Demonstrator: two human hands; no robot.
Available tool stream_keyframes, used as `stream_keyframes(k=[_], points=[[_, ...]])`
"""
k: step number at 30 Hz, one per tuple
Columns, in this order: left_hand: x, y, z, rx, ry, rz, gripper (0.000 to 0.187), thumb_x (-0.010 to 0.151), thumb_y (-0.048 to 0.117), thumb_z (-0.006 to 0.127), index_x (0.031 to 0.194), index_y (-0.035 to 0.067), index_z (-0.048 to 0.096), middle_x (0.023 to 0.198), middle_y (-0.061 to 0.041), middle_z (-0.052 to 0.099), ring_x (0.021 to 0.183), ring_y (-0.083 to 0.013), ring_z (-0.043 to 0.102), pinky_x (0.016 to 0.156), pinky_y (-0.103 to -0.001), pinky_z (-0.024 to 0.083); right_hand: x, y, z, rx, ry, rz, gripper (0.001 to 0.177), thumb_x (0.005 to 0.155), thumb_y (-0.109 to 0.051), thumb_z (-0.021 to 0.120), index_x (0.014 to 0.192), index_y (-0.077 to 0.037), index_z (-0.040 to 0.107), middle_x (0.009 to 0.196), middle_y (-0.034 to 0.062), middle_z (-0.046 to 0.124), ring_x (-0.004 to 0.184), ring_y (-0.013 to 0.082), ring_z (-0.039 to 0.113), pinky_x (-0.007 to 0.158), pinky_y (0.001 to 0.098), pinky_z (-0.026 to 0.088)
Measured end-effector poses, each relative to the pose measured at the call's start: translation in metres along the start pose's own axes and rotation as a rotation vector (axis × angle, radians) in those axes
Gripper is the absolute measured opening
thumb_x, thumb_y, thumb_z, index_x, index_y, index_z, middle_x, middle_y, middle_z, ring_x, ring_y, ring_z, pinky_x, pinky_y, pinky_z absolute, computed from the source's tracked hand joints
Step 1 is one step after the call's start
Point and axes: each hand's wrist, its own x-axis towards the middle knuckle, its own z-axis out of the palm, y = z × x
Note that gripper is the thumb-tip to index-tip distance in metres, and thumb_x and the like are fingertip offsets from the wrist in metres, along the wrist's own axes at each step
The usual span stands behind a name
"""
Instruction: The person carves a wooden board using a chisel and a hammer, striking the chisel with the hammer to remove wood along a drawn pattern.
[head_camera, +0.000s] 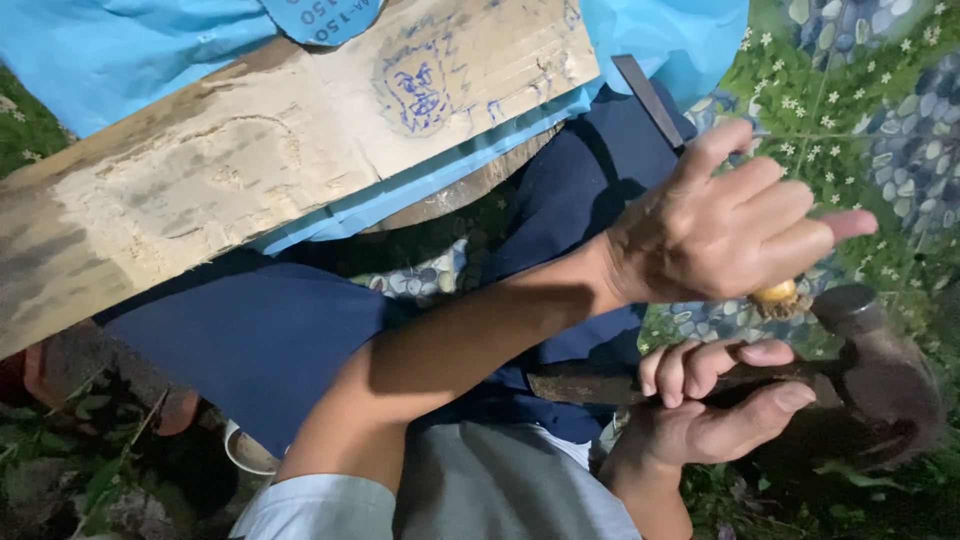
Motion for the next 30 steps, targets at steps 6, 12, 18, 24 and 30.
stream_keyframes(k=[6, 12, 18, 24, 30], points=[[0.008, -0.018, -0.004, 0.087, 0.032, -0.088, 0.038, 0.100, 0.023, 0.061, 0.063, 0.013, 0.054, 0.060, 0.002, 0.037, 0.057, -0.0171, 0.037, 0.074, -0.035, 0.035, 0.004, 0.004, 0.000, 0.008, 0.009, -0.060, 0.039, 0.106, -0.059, 0.041, 0.113, -0.022, 0.051, 0.063, -0.0030, 0.031, 0.042, 0.0100, 0.026, 0.041, 0.0276, 0.031], [-0.070, -0.001, 0.029, 0.112, -0.333, -0.166, 0.038, 0.117, 0.033, 0.059, 0.149, 0.027, 0.040, 0.109, 0.004, 0.068, 0.102, -0.0304, 0.066, 0.106, -0.067, 0.055, 0.005, 0.000, 0.003, 0.006, -0.001, -0.015, 0.038, 0.105, -0.062, 0.045, 0.112, -0.026, 0.054, 0.064, -0.0043, 0.028, 0.042, 0.0098, 0.024, 0.041, 0.0285, 0.030], [-0.073, 0.009, 0.026, 0.111, -0.326, -0.214, 0.035, 0.114, 0.035, 0.062, 0.144, 0.028, 0.048, 0.105, 0.005, 0.068, 0.098, -0.0291, 0.062, 0.102, -0.069, 0.053, 0.003, -0.005, 0.007, -0.006, -0.001, -0.008, 0.036, 0.104, -0.062, 0.047, 0.111, -0.028, 0.056, 0.066, -0.0069, 0.035, 0.043, 0.0083, 0.025, 0.040, 0.0280, 0.028], [-0.070, 0.012, 0.026, 0.067, -0.292, -0.234, 0.032, 0.110, 0.036, 0.065, 0.138, 0.030, 0.051, 0.102, 0.004, 0.066, 0.102, -0.0303, 0.065, 0.112, -0.071, 0.055, -0.001, -0.002, 0.006, 0.009, -0.013, 0.000, 0.038, 0.105, -0.062, 0.047, 0.115, -0.027, 0.057, 0.065, -0.0052, 0.034, 0.043, 0.0102, 0.026, 0.041, 0.0296, 0.030], [-0.055, 0.011, 0.018, 0.028, -0.247, -0.248, 0.024, 0.107, 0.034, 0.066, 0.130, 0.026, 0.063, 0.087, 0.002, 0.059, 0.085, -0.0297, 0.056, 0.095, -0.062, 0.046, -0.005, 0.008, 0.008, 0.105, -0.095, -0.001, 0.037, 0.105, -0.061, 0.044, 0.111, -0.026, 0.053, 0.063, -0.0029, 0.028, 0.040, 0.0096, 0.026, 0.037, 0.0269, 0.026]])
